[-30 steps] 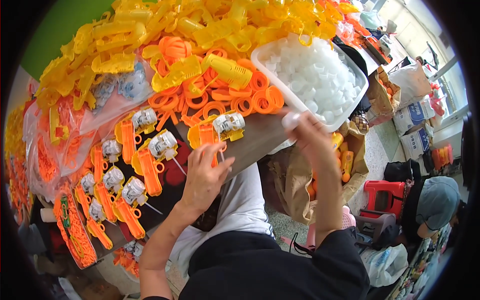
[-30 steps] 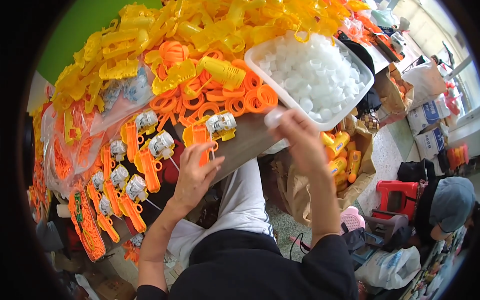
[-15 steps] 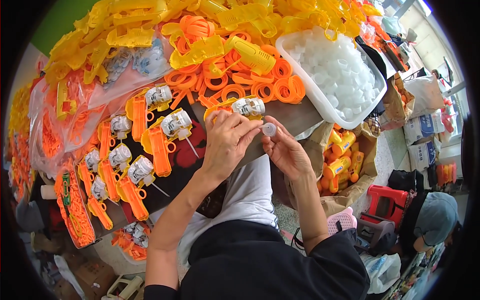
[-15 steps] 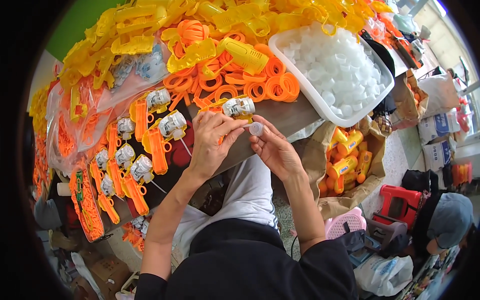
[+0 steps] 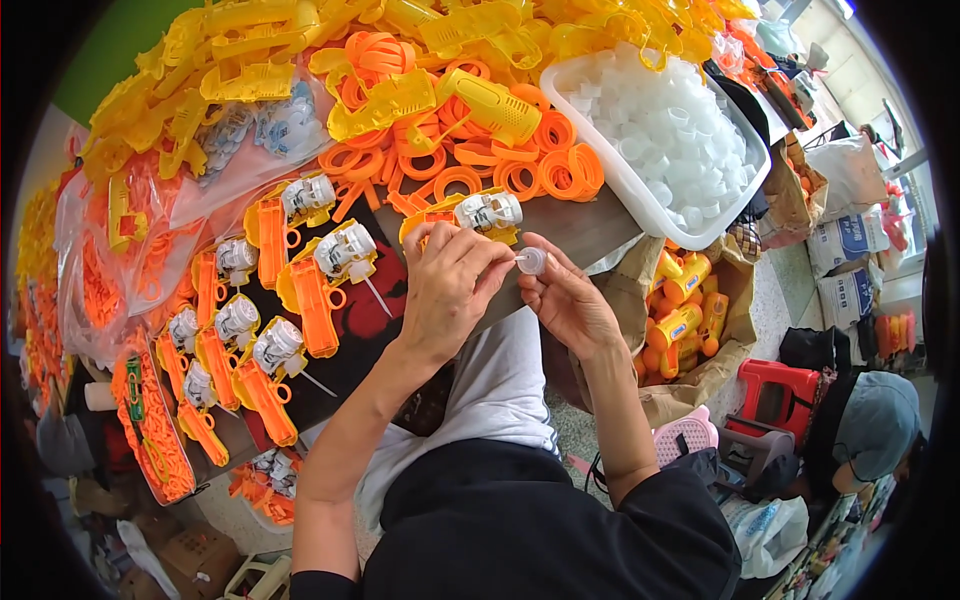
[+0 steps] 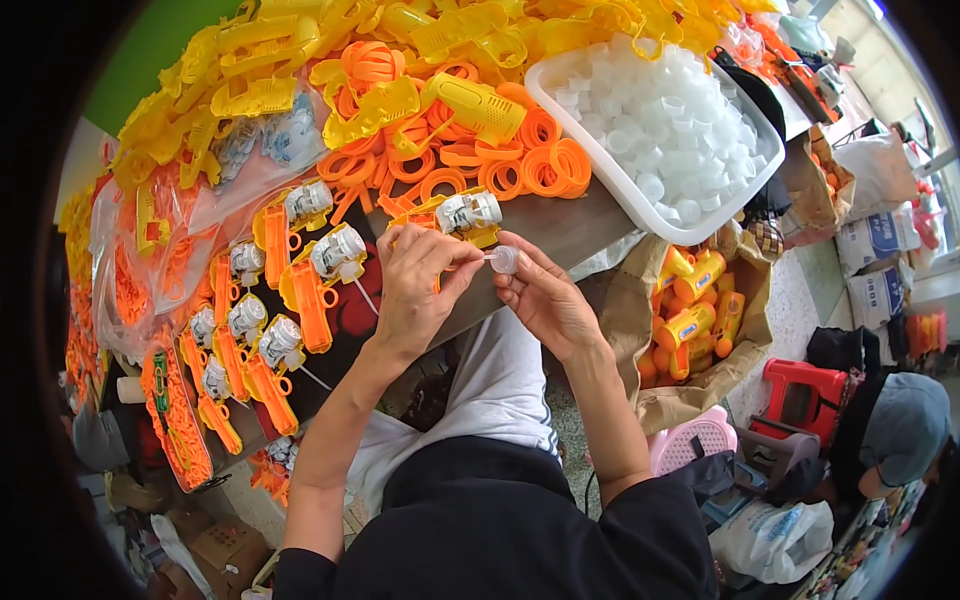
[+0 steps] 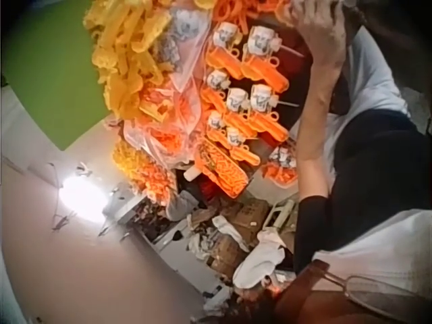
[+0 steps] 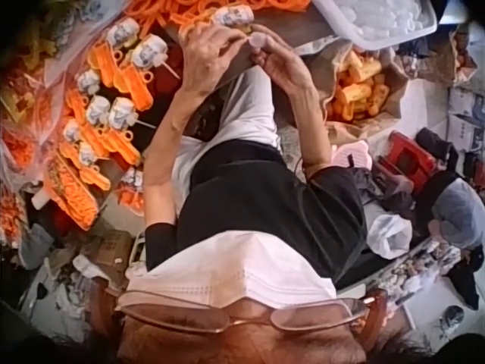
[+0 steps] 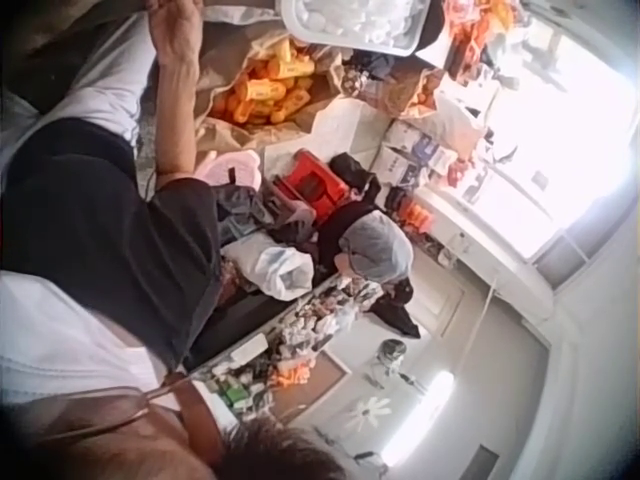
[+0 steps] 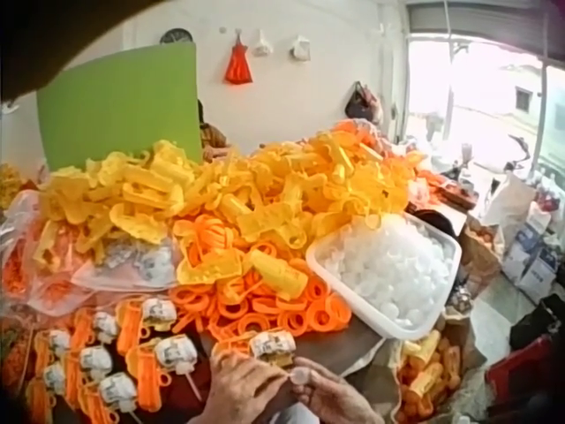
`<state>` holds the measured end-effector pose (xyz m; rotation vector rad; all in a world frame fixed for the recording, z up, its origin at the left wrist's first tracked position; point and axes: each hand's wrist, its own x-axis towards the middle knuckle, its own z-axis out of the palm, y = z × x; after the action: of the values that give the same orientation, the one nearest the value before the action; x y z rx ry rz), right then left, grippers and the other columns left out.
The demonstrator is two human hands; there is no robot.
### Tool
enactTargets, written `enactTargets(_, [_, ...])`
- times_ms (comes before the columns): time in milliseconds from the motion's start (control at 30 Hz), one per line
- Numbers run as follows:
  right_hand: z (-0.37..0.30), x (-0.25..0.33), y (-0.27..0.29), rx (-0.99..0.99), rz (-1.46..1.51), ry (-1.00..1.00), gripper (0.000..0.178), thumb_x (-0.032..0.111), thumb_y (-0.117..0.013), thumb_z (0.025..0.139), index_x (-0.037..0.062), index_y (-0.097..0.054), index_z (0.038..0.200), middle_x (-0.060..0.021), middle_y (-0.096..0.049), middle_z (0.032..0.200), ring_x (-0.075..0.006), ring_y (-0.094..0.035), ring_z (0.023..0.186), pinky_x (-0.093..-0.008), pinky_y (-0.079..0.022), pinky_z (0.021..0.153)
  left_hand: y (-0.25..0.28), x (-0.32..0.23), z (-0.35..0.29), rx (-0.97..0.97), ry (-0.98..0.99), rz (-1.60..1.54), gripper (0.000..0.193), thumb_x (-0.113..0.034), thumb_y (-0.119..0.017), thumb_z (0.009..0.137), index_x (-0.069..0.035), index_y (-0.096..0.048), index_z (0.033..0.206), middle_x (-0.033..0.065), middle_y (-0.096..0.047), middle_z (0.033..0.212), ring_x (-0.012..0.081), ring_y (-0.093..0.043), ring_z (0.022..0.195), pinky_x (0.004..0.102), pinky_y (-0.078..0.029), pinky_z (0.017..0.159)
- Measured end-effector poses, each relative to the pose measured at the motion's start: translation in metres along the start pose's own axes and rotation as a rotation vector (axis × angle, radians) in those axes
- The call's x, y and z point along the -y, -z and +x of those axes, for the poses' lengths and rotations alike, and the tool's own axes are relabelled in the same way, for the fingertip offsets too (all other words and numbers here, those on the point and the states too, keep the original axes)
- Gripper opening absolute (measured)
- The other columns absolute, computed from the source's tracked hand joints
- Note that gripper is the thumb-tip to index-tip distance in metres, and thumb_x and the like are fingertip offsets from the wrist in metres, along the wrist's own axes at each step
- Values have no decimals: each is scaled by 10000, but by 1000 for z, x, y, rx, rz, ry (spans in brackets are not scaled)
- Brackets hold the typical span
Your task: Assembling small plastic toy guns from various components at a factory workbench.
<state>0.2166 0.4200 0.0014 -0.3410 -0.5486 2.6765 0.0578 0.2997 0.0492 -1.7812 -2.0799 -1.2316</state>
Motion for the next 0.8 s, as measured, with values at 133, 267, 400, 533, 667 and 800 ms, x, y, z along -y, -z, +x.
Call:
enactTargets(133, [4,0,1,-13,-24,-5,495,142,-580,1048,-3,-423,1495,-129,-663,1192,-201,-687,992,-313,-574,882,-4,4,3,15,-5,-3,126,-146,-781,830,-140,-716,937,-31,-663,924,190,-587,954,425,-338,1028])
enactTargets(267, [9,6,0,21,-69,1,500,144,-608,1030,-4,-447,1481,-120,-660,1222,-196,-675,1050,-313,-560,921,-4,1,12,23,-13,17,111,-160,-768,845,-137,-710,936,-19,-665,927,201,-592,965,430,-340,1022])
enactTargets(400, [1,0,0,-97,-291,107,481,119,-630,1004,0,-491,1448,-94,-645,1281,-179,-628,1137,-312,-523,939,-9,-1,3,4,-17,4,103,-188,-728,879,-128,-697,955,19,-665,932,227,-603,989,441,-346,1002])
enactTargets(533, [-6,-10,-6,-189,-634,211,400,78,-637,999,-23,-576,1381,-50,-678,1093,-112,-633,894,-253,-516,810,-11,4,-8,99,46,-35,93,-181,-726,888,-128,-697,959,16,-665,932,226,-609,973,428,-352,987])
enactTargets(667, [-14,-12,-32,-170,-704,330,355,47,-679,966,-14,-622,1311,-38,-684,1068,-96,-638,868,-243,-521,801,-1,-2,-8,142,61,-42,105,-190,-722,900,-131,-684,978,5,-653,949,207,-599,980,414,-346,971])
enactTargets(800, [-12,-15,-32,-183,-802,365,299,35,-697,950,-16,-653,1241,-35,-698,1013,-101,-654,833,-244,-536,770,-3,3,-14,156,63,-67,134,-165,-724,897,-126,-666,1010,12,-649,940,208,-606,967,418,-319,1015])
